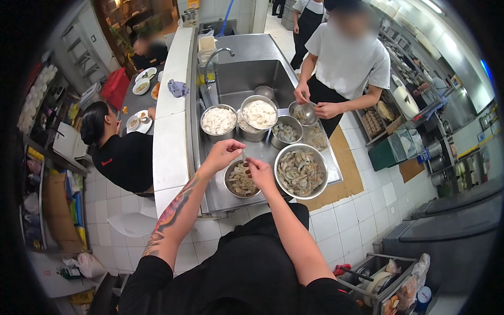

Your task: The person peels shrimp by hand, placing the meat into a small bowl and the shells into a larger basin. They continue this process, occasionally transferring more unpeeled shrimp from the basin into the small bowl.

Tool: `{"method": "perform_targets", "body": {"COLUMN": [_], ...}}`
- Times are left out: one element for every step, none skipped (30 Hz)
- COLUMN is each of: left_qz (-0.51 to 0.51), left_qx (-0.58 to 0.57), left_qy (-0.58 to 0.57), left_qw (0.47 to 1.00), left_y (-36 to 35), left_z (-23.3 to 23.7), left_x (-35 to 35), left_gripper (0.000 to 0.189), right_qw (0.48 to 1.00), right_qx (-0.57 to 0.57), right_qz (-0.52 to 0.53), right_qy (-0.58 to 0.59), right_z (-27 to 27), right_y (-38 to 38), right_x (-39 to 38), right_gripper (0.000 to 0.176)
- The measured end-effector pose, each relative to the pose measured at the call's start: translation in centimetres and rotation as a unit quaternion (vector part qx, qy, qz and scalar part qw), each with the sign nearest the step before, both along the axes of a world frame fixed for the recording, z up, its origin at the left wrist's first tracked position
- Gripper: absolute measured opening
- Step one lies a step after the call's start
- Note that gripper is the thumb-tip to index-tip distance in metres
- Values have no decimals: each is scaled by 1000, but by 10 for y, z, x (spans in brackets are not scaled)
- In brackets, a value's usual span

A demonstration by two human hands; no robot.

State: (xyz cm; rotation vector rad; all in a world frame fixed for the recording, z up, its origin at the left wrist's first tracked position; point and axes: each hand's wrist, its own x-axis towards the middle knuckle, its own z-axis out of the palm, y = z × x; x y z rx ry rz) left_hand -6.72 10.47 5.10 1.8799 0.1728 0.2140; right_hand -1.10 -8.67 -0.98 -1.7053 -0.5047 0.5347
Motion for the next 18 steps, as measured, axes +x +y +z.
{"method": "perform_targets", "body": {"left_qz": [-1, -4, -7, -7, -30, -51, -48, -60, -72, -88, -84, -81, -76, -69, -66, -65, -68, -72], "left_qx": [1, 8, 17, 18, 2, -14, -12, -46, -82, -75, -75, -14, 46, 85, 80, 126, 171, 165], "left_qy": [-1, 4, 8, 6, 16, 27, 24, 36, 47, 42, 40, 22, 5, -15, -15, -13, -12, -14], "left_qw": [1000, 1000, 1000, 1000, 999, 998, 998, 996, 993, 992, 993, 996, 996, 994, 994, 990, 983, 984], "left_y": [0, -1, -2, -3, -5, -6, -7, -10, -11, -8, -7, -7, -6, -5, -4, -4, -4, -5], "left_z": [1, 3, 5, 5, 3, 2, 0, 0, 0, -11, -10, -9, -9, -13, -14, -16, -18, -18], "left_x": [0, -2, -3, -2, -2, -3, -4, -5, -5, -2, -3, -5, -6, -8, -10, -12, -12, -12], "left_gripper": [23, 24, 25, 25, 28, 30, 30, 34, 38, 47, 47, 49, 50, 52, 52, 51, 51, 51], "right_qw": [971, 952, 952, 952, 950, 954, 954, 952, 949, 952, 950, 951, 952, 955, 948, 939, 923, 911], "right_qx": [119, 167, 168, 189, 211, 206, 209, 206, 202, 199, 208, 210, 200, 215, 224, 268, 268, 310], "right_qz": [-31, -27, -28, -31, -32, -39, -35, -43, -52, -62, -65, -96, -140, -159, -197, -192, -269, -266], "right_qy": [206, 254, 253, 240, 226, 212, 211, 223, 235, 225, 224, 205, 183, 131, 114, 97, 64, 46], "right_z": [15, 20, 25, 30, 33, 28, 26, 26, 23, 12, 9, 16, 27, 17, 18, 35, 49, 63], "right_y": [1, 2, 1, 2, 3, 4, 3, 0, -5, -14, -28, -45, -65, -97, -135, -173, -217, -269], "right_x": [-1, 2, 0, -4, -7, -7, -7, -5, -2, 6, 15, 23, 33, 54, 74, 89, 103, 122], "right_gripper": [32, 36, 36, 33, 30, 27, 27, 26, 25, 25, 26, 27, 28, 27, 26, 20, 17, 15]}}
